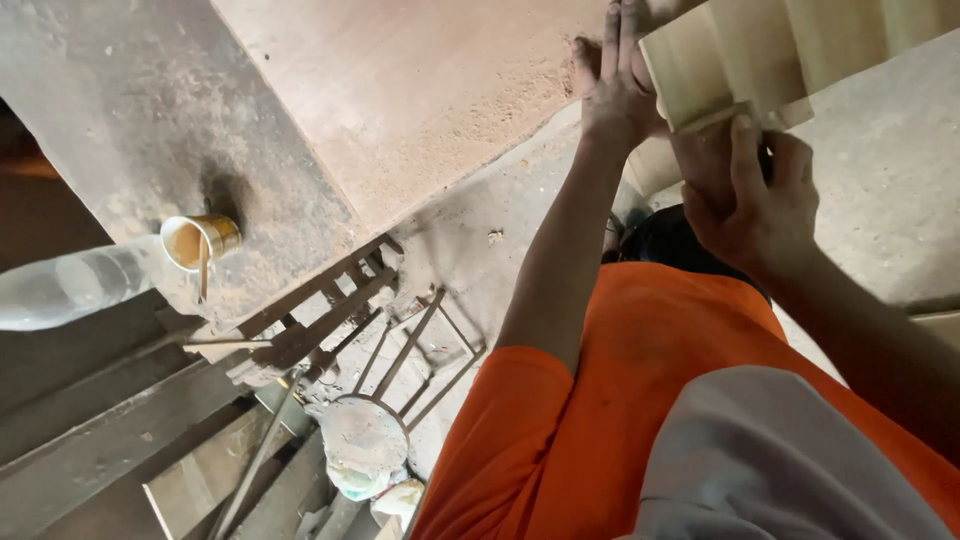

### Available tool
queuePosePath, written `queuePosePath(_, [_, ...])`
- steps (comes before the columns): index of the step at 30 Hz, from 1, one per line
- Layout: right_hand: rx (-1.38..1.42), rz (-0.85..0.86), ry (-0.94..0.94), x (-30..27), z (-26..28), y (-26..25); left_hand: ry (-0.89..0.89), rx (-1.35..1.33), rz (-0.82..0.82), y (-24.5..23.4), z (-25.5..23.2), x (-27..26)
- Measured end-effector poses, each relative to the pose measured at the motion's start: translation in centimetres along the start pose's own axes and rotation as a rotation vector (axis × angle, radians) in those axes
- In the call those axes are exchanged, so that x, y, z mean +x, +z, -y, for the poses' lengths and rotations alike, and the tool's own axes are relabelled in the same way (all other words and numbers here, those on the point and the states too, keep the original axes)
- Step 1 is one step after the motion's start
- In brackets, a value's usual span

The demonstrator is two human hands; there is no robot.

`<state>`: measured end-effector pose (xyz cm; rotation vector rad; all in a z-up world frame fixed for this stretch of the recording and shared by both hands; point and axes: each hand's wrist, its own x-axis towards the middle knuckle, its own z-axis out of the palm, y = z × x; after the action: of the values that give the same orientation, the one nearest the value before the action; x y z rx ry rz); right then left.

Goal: The person sands a light-colored wooden piece with a wavy profile using a sanding block. They hold the wood with one hand and rub the sanding block along the edges and surfaces with the other hand, repeatedly adjusting their grip and the wood's position.

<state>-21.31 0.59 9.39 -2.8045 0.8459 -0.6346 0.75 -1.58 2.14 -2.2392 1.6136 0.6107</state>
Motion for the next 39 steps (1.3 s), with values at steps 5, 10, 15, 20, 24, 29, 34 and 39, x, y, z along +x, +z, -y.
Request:
queuePosePath(5, [-0.237, -0.066, -0.145, 10.9, -0.5, 3.6, -0.004, -0.038, -0.169, 2.7, -0.2, 0.7])
queuePosePath(10, [-0.09, -0.085, -0.13, 9.1, 0.5, 1.5, -0.006, 0.0, -0.056, 0.6, -0.2, -0.9])
queuePosePath(15, [0.01, -0.022, -0.009, 0.4, 0.1, -0.1, 0.016, -0.084, -0.116, 2.6, 0.1, 1.3])
queuePosePath(20, [-0.167, -0.116, -0.092, 11.1, -0.7, 4.3, 0.014, -0.038, -0.176, 1.8, -0.2, -0.1])
queuePosePath(24, [0.061, -0.019, 0.002, 8.1, -0.2, 2.9, -0.016, 0.032, -0.318, 3.7, -0.2, 0.3])
queuePosePath(29, [0.102, 0.031, 0.073, 0.5, 0.7, -0.2, 0.02, -0.082, -0.213, 3.2, 0.0, 1.0])
queuePosePath(34, [-0.127, -0.167, -0.177, 9.2, -0.1, 2.8, -0.047, 0.127, -0.295, 2.2, -0.3, -0.2])
queuePosePath(39, [0.049, -0.031, 0.009, 8.1, 0.2, 2.5, -0.003, 0.015, -0.265, 2.4, -0.1, -0.4])
